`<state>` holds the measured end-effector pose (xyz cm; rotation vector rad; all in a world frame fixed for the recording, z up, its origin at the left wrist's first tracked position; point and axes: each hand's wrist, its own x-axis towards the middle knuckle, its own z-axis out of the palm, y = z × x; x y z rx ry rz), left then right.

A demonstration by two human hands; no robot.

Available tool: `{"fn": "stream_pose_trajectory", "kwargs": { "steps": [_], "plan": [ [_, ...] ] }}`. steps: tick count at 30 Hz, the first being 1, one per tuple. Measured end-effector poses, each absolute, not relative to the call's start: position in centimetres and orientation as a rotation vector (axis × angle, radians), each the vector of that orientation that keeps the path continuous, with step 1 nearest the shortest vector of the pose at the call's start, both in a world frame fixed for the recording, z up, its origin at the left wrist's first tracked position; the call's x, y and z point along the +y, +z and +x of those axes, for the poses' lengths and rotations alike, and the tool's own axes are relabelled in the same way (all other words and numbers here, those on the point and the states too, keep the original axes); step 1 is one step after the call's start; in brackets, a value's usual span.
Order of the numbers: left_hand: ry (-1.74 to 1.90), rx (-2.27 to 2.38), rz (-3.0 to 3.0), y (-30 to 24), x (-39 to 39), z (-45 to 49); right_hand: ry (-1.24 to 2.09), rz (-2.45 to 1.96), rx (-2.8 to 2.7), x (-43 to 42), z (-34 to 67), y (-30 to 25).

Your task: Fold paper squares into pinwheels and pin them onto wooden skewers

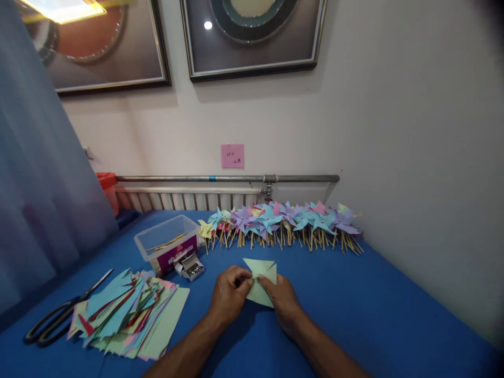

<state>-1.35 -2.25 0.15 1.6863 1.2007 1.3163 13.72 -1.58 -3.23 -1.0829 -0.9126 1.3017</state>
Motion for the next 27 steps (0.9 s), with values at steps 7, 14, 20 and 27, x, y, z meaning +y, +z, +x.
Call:
{"fn": "stream_pose_trajectory", "kwargs": {
  "steps": [7,14,20,27],
  "plan": [
    [1.269,1.133,1.378,-0.4,-1.7,-1.2,1.331,-1.063,-0.909,-1.8,13.7,-3.0],
    [1.266,1.087,1.099,-0.5,-1.1,-1.0,1.310,-1.089,-0.950,-2.3,13.6,-2.4],
    [1.159,1.110,1.076,-0.3,-1.4,-1.0,1.330,-1.085,-1.007,-2.4,13.6,-2.2],
    [1.199,1.176,1.069,-0.6,-1.2,-0.9,1.350,-1.076,-1.106,-2.4,13.7,-2.2]
  ]
}}
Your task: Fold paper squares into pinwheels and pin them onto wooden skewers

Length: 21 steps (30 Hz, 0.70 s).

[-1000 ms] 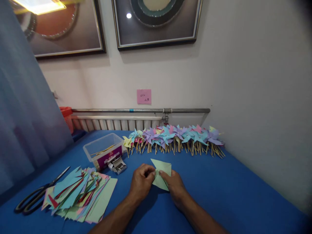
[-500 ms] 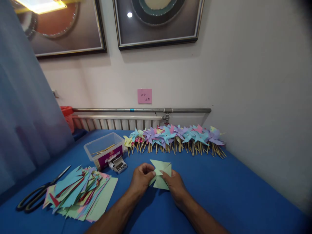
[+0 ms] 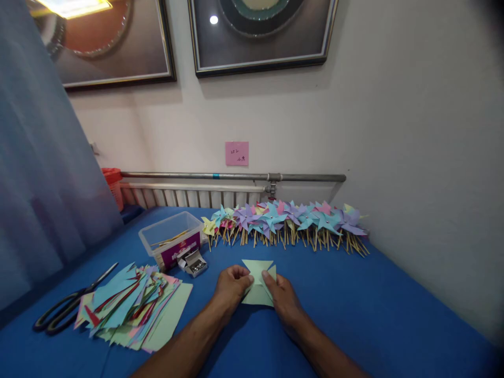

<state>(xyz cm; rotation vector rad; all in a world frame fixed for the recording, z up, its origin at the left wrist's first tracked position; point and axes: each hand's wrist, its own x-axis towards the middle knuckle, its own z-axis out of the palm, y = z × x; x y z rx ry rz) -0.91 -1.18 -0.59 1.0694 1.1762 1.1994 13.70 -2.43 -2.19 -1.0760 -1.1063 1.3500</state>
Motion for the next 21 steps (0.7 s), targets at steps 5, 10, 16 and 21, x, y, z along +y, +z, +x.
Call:
{"fn": "stream_pose_trajectory", "kwargs": {
  "steps": [5,10,16,21],
  "plan": [
    [1.232,1.179,1.039,-0.88,-0.91,-1.02,1.338,-1.049,-1.147,-3.00,13.45,-1.58],
    [1.252,1.166,1.018,-0.81,-0.93,-0.89,1.277,-1.098,-1.150,-2.48,13.61,-2.06],
    [1.201,1.093,0.994,-0.46,-1.42,-0.76,1.286,-1.074,-1.094,-2.67,13.76,-1.91],
    [1.183,1.105,1.024,-0.27,-1.62,-0.72,1.291,-1.075,-1.094,-2.63,13.81,-2.00]
  ]
}}
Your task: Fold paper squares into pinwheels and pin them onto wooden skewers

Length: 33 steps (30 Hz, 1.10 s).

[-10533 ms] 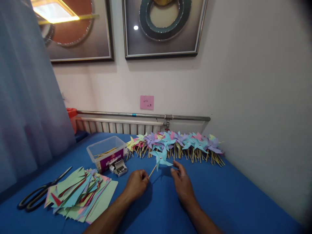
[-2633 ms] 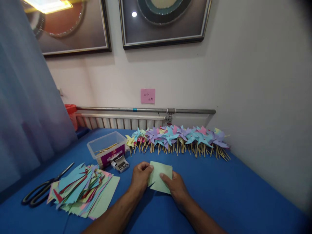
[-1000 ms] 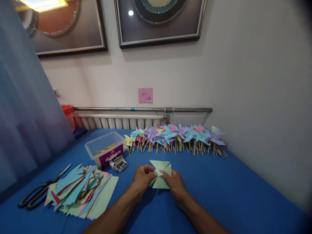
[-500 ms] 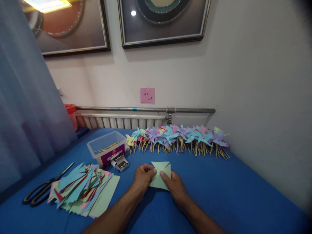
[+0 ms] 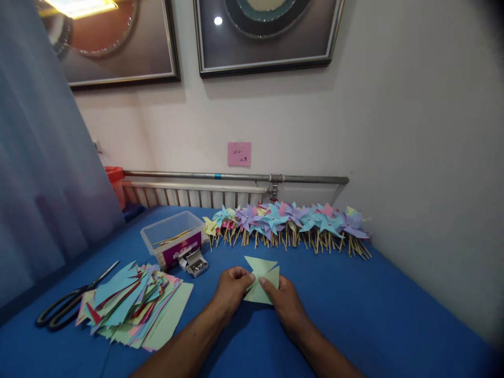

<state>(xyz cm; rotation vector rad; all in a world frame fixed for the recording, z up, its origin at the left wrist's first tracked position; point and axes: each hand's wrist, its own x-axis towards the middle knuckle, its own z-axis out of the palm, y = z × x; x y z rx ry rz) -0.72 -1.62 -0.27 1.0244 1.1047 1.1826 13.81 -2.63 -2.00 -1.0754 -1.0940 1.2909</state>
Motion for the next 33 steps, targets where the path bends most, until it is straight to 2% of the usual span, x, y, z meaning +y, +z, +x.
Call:
{"fn": "stream_pose_trajectory", "kwargs": {
  "steps": [23,33],
  "plan": [
    [1.213,1.223,1.108,-0.9,-1.1,-0.8,1.265,-1.096,-1.138,-2.6,13.9,-1.9],
    [1.165,1.056,0.928,0.2,-1.9,-0.7,1.255,-1.108,-1.165,-2.6,14.0,-1.9]
  ]
}}
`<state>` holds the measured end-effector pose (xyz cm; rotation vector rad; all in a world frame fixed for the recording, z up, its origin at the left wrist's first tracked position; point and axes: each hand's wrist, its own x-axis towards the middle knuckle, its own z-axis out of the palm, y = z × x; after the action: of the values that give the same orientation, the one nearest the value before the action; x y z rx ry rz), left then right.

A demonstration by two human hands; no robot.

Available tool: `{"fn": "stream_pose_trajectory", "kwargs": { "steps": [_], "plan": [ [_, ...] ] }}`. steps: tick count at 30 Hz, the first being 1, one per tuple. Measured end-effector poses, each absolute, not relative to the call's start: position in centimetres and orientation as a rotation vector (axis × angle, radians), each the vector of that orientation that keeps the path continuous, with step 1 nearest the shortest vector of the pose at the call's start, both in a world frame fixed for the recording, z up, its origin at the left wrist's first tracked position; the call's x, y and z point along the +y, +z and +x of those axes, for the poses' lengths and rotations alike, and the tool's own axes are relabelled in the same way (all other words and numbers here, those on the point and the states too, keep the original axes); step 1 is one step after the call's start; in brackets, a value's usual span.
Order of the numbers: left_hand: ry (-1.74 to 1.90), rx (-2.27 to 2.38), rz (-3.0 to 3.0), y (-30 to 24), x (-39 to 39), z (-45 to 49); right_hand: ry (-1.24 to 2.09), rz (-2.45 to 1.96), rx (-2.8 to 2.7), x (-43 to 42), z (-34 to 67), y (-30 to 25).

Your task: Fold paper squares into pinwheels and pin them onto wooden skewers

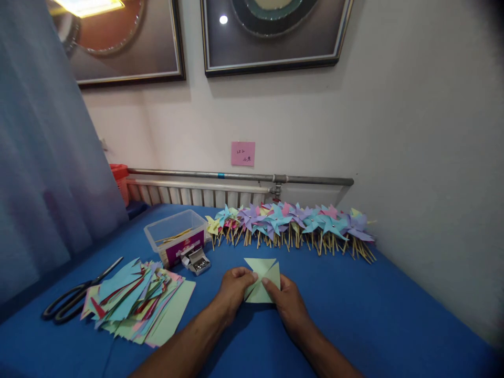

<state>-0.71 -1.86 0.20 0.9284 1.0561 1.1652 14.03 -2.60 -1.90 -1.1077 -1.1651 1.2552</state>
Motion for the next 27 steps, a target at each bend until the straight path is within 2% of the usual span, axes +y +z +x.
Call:
{"fn": "stream_pose_trajectory", "kwargs": {
  "steps": [19,27],
  "plan": [
    [1.188,1.107,0.947,-0.2,-1.5,-0.6,1.361,-1.056,-1.173,-2.1,13.7,-3.4],
    [1.172,1.138,1.016,-1.0,-1.1,-0.6,1.418,-0.916,-0.963,-2.5,13.4,-1.8]
  ]
}}
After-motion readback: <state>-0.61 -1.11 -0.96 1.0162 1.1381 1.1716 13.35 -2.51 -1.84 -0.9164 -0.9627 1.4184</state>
